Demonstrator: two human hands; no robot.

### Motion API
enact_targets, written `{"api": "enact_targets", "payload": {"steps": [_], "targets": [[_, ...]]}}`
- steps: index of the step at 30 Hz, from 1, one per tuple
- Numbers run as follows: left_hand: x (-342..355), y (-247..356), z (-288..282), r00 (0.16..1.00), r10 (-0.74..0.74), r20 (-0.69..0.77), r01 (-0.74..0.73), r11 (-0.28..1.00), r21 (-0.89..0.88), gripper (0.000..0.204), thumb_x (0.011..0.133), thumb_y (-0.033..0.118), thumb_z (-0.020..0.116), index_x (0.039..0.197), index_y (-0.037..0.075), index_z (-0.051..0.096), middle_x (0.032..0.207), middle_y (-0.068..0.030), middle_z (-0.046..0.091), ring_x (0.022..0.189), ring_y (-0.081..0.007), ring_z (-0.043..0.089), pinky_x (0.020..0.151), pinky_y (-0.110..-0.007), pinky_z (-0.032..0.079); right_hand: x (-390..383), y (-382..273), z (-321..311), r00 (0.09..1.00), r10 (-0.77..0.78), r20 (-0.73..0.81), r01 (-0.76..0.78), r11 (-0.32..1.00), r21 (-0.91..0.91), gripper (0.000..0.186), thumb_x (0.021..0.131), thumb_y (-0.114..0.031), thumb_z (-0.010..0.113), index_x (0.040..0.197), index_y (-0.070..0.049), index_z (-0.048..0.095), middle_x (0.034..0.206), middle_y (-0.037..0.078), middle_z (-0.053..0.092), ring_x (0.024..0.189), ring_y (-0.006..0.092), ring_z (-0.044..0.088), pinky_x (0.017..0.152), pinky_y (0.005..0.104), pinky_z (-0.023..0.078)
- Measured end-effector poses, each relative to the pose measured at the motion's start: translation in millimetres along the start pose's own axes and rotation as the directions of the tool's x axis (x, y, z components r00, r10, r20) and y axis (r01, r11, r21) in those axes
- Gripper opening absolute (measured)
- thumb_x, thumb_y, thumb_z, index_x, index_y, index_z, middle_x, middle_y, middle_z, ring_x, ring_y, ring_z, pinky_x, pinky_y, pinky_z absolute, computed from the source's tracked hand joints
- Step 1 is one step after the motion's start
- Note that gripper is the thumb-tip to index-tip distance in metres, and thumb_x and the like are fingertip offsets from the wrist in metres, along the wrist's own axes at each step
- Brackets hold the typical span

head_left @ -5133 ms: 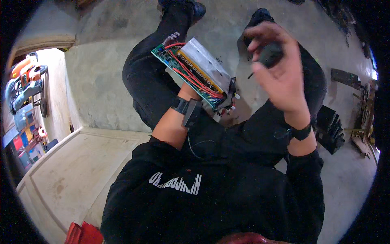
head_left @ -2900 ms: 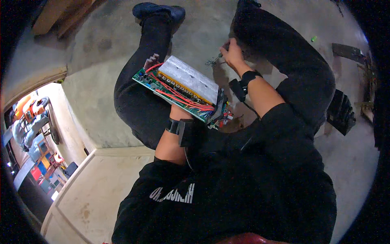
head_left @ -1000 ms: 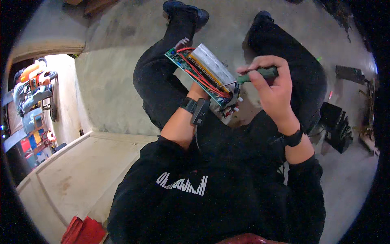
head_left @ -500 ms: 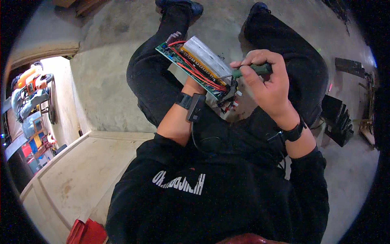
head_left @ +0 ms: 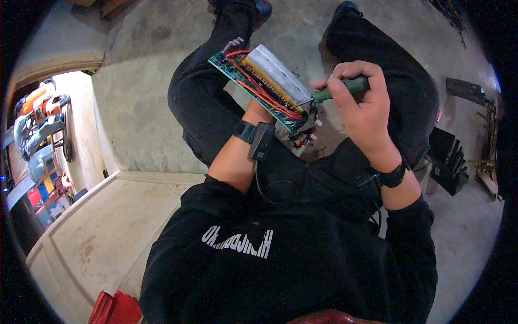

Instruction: Inspecting and repairing an electronic circuit board using a screwdriver.

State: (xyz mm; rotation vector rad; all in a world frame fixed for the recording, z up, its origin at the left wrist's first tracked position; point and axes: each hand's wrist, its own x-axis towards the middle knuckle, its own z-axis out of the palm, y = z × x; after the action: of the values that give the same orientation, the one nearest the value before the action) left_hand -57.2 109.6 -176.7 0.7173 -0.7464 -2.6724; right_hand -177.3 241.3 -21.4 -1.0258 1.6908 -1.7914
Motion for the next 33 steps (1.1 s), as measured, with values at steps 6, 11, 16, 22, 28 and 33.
{"api": "enact_targets", "payload": {"steps": [6, 11, 16, 22, 28, 33], "targets": [[3.5, -4.9, -6.8, 0.999, 0.01, -0.034, -0.013, 0.997, -0.079, 0.042, 0.099, 0.048, 0.041, 0.109, 0.011, 0.058, 0.104, -0.0091, 0.063, 0.097, -0.0262, 0.063, 0.083, -0.045, 0.054, 1.9, -17.0, -4.3, 0.993, 0.058, -0.106, -0.043, 0.989, 0.139, 0.02, 0.094, -0.003, 0.058, 0.111, -0.003, 0.046, 0.099, 0.009, 0.058, 0.079, 0.0199, 0.066, 0.071, 0.0318, 0.054], [8.2, -4.3, -15.1, 0.996, 0.028, -0.089, -0.041, 0.987, -0.156, 0.042, 0.099, 0.049, 0.041, 0.108, 0.012, 0.058, 0.104, -0.0088, 0.063, 0.096, -0.0262, 0.063, 0.082, -0.045, 0.054, 10.4, -29.3, -9.7, 0.992, -0.122, -0.029, 0.098, 0.903, -0.419, 0.015, 0.092, -0.006, 0.059, 0.107, -0.006, 0.058, 0.094, 0.008, 0.061, 0.081, 0.0208, 0.062, 0.068, 0.034, 0.051], [12.3, -0.2, -14.3, 0.987, 0.038, -0.159, -0.077, 0.966, -0.247, 0.043, 0.098, 0.049, 0.041, 0.108, 0.012, 0.058, 0.103, -0.0086, 0.063, 0.096, -0.0263, 0.063, 0.082, -0.045, 0.054, -8.1, 0.9, 13.4, 0.855, 0.053, 0.516, 0.379, 0.615, -0.691, 0.022, 0.084, -0.01, 0.061, 0.105, -0.011, 0.062, 0.095, 0.011, 0.059, 0.092, 0.0301, 0.061, 0.068, 0.0398, 0.054], [10.7, 2.7, -15.5, 0.976, 0.056, -0.208, -0.113, 0.954, -0.277, 0.043, 0.098, 0.05, 0.041, 0.108, 0.012, 0.058, 0.102, -0.0083, 0.063, 0.095, -0.0264, 0.063, 0.081, -0.045, 0.054, -12.3, 9.1, 31.4, 0.805, 0.162, 0.57, 0.419, 0.526, -0.74, 0.018, 0.08, -0.01, 0.059, 0.098, -0.011, 0.06, 0.099, 0.009, 0.052, 0.099, 0.029, 0.057, 0.067, 0.0392, 0.056], [11.4, 6.3, -10.8, 0.962, 0.069, -0.263, -0.133, 0.964, -0.232, 0.046, 0.095, 0.055, 0.04, 0.106, 0.014, 0.058, 0.095, -0.0069, 0.061, 0.09, -0.0268, 0.063, 0.078, -0.045, 0.053, -11.4, 8.7, 37.6, 0.788, 0.19, 0.586, 0.447, 0.479, -0.756, 0.018, 0.08, -0.011, 0.059, 0.097, -0.013, 0.061, 0.099, 0.009, 0.052, 0.098, 0.027, 0.056, 0.066, 0.0385, 0.057], [1.7, 17.3, 10.2, 0.928, 0.1, -0.359, -0.157, 0.978, -0.134, 0.05, 0.095, 0.058, 0.037, 0.106, 0.015, 0.058, 0.096, -0.0064, 0.061, 0.09, -0.0268, 0.062, 0.078, -0.046, 0.052, -13.1, 10.7, 41.8, 0.784, 0.166, 0.598, 0.482, 0.446, -0.755, 0.015, 0.079, -0.012, 0.06, 0.094, -0.013, 0.063, 0.1, 0.008, 0.053, 0.098, 0.0259, 0.057, 0.065, 0.0363, 0.058]]}}
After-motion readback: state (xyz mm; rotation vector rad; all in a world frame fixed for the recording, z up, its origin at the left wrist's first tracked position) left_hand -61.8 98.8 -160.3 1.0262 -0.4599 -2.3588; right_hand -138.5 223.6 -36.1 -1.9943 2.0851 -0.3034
